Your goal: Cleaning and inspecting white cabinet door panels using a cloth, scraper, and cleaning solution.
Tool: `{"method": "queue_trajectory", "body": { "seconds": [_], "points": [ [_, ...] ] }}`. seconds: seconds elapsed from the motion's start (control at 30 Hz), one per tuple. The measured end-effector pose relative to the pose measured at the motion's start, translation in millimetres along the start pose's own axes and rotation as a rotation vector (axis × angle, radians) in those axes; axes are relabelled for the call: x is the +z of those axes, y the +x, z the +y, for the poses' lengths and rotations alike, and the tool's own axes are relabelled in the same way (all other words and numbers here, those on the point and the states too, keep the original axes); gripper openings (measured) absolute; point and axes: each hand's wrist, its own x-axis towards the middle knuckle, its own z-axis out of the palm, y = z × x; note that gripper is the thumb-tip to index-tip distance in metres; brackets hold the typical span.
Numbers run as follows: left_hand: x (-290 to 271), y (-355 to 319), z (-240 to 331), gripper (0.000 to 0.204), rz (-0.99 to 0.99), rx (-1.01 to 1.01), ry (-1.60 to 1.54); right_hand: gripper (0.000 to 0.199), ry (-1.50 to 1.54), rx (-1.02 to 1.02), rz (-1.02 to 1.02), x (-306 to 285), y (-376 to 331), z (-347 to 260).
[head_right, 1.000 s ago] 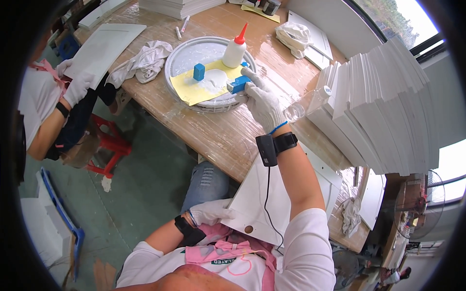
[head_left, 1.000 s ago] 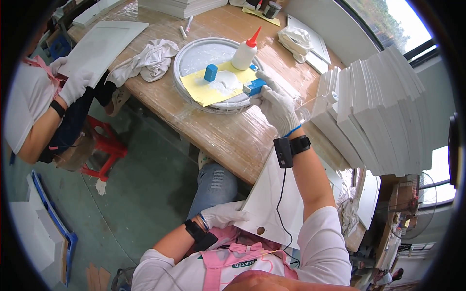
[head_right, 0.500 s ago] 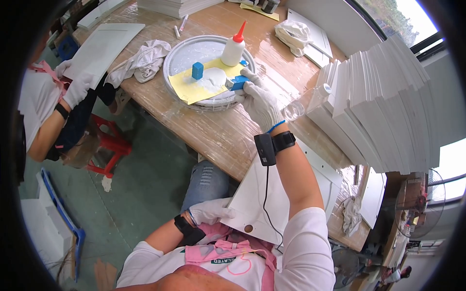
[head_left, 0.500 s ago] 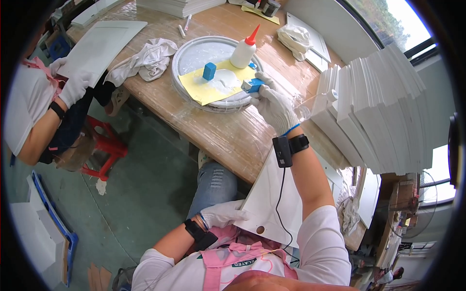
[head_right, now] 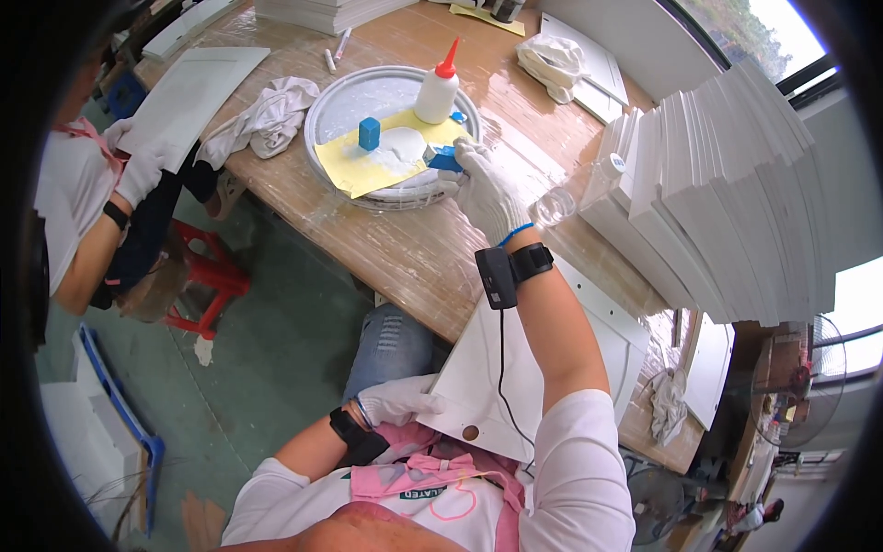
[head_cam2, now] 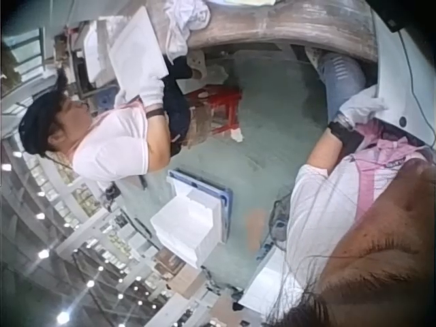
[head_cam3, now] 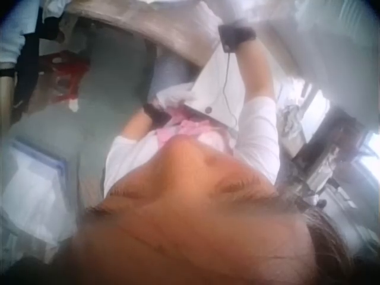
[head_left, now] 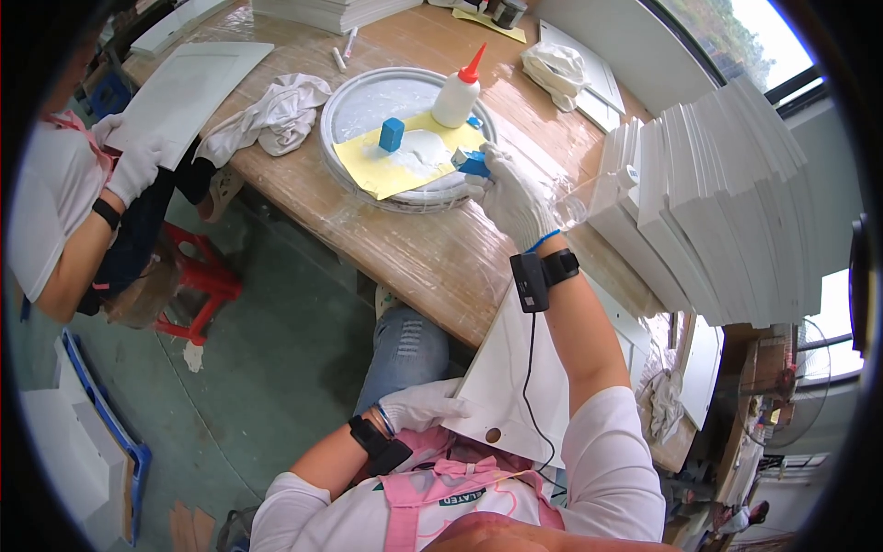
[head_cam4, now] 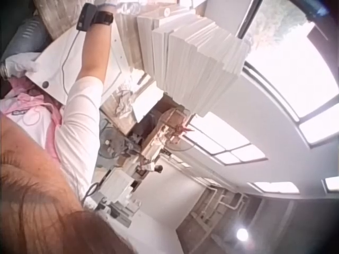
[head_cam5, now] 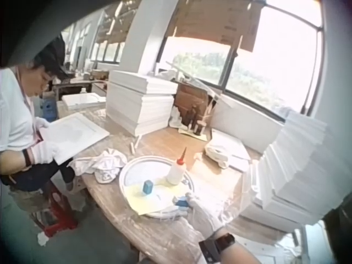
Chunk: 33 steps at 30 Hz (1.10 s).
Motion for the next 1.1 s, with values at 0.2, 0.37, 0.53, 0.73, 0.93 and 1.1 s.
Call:
{"method": "queue_trajectory", "body": {
  "seconds": [0.2, 0.37, 0.53, 0.73, 0.93, 1.1],
  "points": [
    [8.3, -3.9, 7.0, 0.079, 0.004, 0.024, -0.026, 0.036, -0.073, -0.06, 0.032, 1.6, -12.3, -8.0],
    [10.1, -5.8, 7.5, 0.077, 0.051, -0.006, -0.024, 0.033, -0.001, -0.098, -0.011, 3.0, -56.5, -30.5],
    [13.2, -4.8, 7.8, 0.076, 0.144, 0.014, 0.064, 0.036, 0.0, -0.167, 0.098, -15.7, -139.0, -66.3],
    [9.9, -23.9, 3.0, 0.079, 0.297, -0.014, 0.064, 0.04, -0.096, -0.348, 0.289, -51.4, -285.6, -113.8],
    [11.1, -36.5, -0.3, 0.071, 0.393, 0.033, 0.063, 0.046, -0.309, -0.401, 0.772, -90.7, -432.1, -128.1],
    [10.6, -46.9, -1.0, 0.062, 0.489, 0.115, 0.103, 0.049, -0.806, -0.141, 1.05, -106.8, -463.1, -119.6]
  ]
}}
